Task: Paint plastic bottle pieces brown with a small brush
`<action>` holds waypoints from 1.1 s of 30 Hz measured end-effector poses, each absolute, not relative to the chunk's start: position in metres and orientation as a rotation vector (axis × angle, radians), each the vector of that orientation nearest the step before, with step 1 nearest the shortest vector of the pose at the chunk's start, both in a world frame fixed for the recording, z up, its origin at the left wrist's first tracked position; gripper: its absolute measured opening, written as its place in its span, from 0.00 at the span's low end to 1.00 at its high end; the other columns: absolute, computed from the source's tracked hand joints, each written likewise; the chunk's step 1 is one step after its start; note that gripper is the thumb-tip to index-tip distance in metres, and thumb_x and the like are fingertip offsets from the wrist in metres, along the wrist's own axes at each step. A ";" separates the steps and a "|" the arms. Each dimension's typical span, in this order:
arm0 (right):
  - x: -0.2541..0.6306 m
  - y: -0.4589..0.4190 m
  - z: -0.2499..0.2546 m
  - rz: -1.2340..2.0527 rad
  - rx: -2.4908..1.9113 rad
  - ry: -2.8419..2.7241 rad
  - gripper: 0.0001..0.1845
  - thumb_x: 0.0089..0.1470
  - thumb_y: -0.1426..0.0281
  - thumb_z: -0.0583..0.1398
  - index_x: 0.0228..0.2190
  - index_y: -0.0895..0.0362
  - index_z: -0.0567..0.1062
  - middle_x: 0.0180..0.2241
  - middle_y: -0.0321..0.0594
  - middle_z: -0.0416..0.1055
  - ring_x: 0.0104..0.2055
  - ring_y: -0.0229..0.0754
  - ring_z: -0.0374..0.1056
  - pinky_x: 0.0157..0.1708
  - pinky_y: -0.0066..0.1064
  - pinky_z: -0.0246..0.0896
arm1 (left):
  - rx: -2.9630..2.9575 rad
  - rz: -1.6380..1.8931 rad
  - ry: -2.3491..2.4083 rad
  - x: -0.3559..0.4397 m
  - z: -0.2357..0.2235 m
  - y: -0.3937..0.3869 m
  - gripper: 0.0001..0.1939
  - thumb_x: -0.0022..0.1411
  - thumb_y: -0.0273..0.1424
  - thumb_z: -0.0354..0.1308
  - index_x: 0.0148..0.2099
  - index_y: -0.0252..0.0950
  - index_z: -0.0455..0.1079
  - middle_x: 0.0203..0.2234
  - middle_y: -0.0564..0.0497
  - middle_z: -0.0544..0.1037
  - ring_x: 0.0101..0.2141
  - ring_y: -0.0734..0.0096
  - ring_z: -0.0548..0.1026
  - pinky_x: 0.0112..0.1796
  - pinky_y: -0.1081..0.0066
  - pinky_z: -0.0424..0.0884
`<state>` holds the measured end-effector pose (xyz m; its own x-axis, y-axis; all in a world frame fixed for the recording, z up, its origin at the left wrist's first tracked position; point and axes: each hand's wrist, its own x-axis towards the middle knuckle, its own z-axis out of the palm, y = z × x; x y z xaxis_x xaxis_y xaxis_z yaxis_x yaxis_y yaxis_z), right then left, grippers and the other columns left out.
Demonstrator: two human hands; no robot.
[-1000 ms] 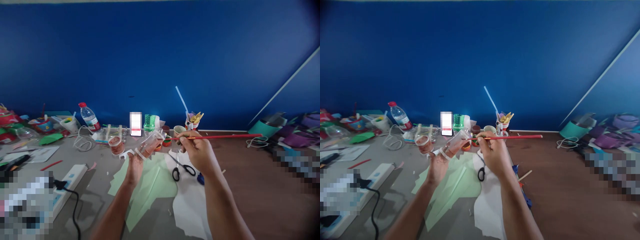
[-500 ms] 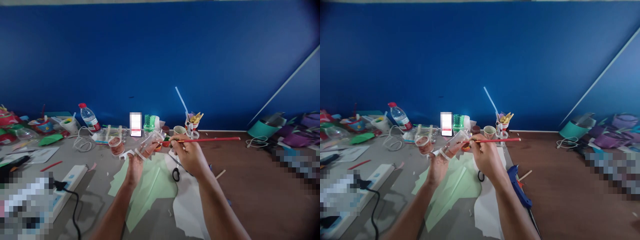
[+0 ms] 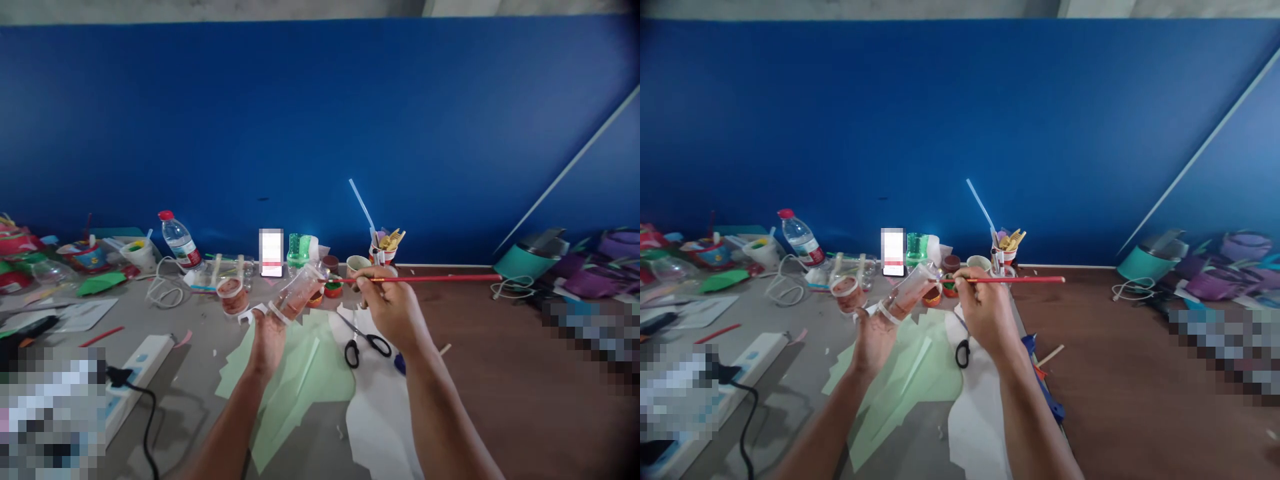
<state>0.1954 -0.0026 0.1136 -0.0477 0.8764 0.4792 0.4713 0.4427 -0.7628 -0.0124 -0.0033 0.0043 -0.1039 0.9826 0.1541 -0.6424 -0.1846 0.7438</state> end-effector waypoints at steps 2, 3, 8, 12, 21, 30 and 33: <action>0.196 -0.003 0.114 0.546 -1.173 -1.686 0.11 0.59 0.66 0.54 0.34 0.57 0.75 0.23 0.37 0.70 0.23 0.39 0.63 0.26 0.31 0.57 | 0.745 1.626 0.605 -0.013 0.002 -0.002 0.44 0.51 0.64 0.51 0.56 0.35 0.71 0.51 0.39 0.77 0.61 0.49 0.64 0.61 0.51 0.56; 0.195 -0.003 0.114 0.565 -1.166 -1.705 0.12 0.59 0.66 0.54 0.35 0.57 0.75 0.22 0.37 0.69 0.23 0.39 0.63 0.26 0.31 0.57 | 0.732 1.624 0.609 -0.013 0.001 -0.002 0.44 0.52 0.64 0.51 0.56 0.35 0.71 0.51 0.39 0.77 0.61 0.49 0.64 0.61 0.51 0.56; 0.193 -0.006 0.116 0.464 -1.165 -1.747 0.11 0.58 0.68 0.54 0.33 0.56 0.75 0.25 0.39 0.72 0.26 0.40 0.65 0.28 0.31 0.57 | 0.680 1.652 0.640 -0.014 -0.002 -0.001 0.42 0.53 0.64 0.51 0.53 0.34 0.74 0.48 0.38 0.79 0.61 0.49 0.64 0.61 0.52 0.56; 0.193 -0.006 0.117 0.520 -1.168 -1.685 0.11 0.59 0.67 0.54 0.34 0.57 0.75 0.25 0.38 0.72 0.23 0.39 0.63 0.26 0.30 0.57 | 0.712 1.633 0.596 -0.016 -0.001 -0.001 0.43 0.50 0.63 0.54 0.53 0.33 0.74 0.49 0.37 0.78 0.60 0.48 0.65 0.61 0.51 0.55; 0.191 -0.007 0.117 0.471 -1.140 -1.731 0.11 0.60 0.68 0.53 0.33 0.56 0.74 0.26 0.38 0.71 0.28 0.40 0.66 0.28 0.30 0.57 | 0.685 1.657 0.560 -0.016 -0.003 0.001 0.42 0.51 0.63 0.53 0.58 0.38 0.71 0.52 0.40 0.77 0.60 0.49 0.66 0.61 0.50 0.57; 0.187 -0.005 0.114 0.486 -1.073 -1.719 0.10 0.59 0.70 0.53 0.32 0.57 0.74 0.27 0.39 0.72 0.29 0.40 0.67 0.29 0.29 0.58 | 0.645 1.655 0.590 -0.017 -0.002 0.001 0.42 0.49 0.63 0.55 0.54 0.35 0.74 0.47 0.40 0.80 0.60 0.50 0.66 0.62 0.52 0.54; 0.185 -0.007 0.113 0.639 -1.052 -1.755 0.10 0.60 0.69 0.53 0.34 0.56 0.75 0.23 0.35 0.69 0.25 0.38 0.65 0.26 0.28 0.56 | 0.643 1.650 0.604 -0.016 0.000 0.000 0.42 0.46 0.63 0.58 0.52 0.35 0.75 0.45 0.40 0.81 0.60 0.49 0.66 0.63 0.53 0.53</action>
<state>0.1848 -0.0074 0.1129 -0.1708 0.8699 0.4627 0.3689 0.4919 -0.7886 -0.0155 0.0001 -0.0003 -0.1427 0.9862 0.0838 -0.6986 -0.1603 0.6973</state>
